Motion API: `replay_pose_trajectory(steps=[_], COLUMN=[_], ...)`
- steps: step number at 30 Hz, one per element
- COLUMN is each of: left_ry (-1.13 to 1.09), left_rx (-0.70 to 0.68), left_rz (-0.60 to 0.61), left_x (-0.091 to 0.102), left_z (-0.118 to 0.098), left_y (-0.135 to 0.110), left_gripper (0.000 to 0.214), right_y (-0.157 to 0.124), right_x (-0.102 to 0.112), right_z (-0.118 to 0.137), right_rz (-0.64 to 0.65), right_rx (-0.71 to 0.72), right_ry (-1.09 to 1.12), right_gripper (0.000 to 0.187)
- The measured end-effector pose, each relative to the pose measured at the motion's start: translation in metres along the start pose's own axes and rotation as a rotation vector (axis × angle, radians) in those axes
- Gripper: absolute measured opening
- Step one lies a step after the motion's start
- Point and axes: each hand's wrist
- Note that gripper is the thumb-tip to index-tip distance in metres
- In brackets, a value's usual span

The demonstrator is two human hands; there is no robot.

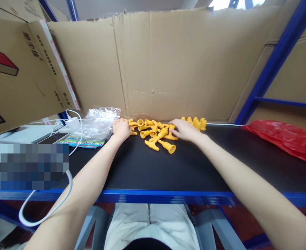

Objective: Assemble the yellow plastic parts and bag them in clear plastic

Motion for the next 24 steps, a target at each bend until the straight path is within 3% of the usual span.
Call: replay_pose_trajectory(steps=[3,5,9,17,20,24], left_ry=[-0.034,-0.064,-0.127,-0.328,-0.322,-0.257], left_rx=[-0.088,-0.134,-0.229,-0.629,-0.635,-0.529], left_rz=[-0.026,-0.016,-0.017,-0.056,-0.001,0.017], left_x=[0.006,0.008,0.007,0.019,0.022,0.022], left_z=[-0.013,-0.02,-0.028,-0.04,-0.05,-0.056], left_y=[-0.004,-0.007,-0.009,-0.021,-0.029,-0.032], left_gripper=[0.031,0.029,0.028,0.04,0.047,0.04], right_y=[0.001,0.002,0.001,0.001,0.002,0.003], right_x=[-0.011,-0.018,-0.023,-0.012,-0.004,0.003], right_z=[0.021,0.029,0.03,0.02,0.023,0.028], right_rz=[-0.009,0.026,0.07,0.014,-0.056,-0.111], right_rx=[0.235,0.285,0.266,0.258,0.227,0.23], right_ry=[0.045,0.049,0.029,-0.024,-0.077,-0.156], right_gripper=[0.042,0.038,0.023,0.015,0.019,0.022])
Point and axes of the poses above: each hand's wrist, its own y-axis towards the middle knuckle, its own x-axis out of the back of the hand, z = x × y, and after that the axes turned 4 degrees about -y, right-handed
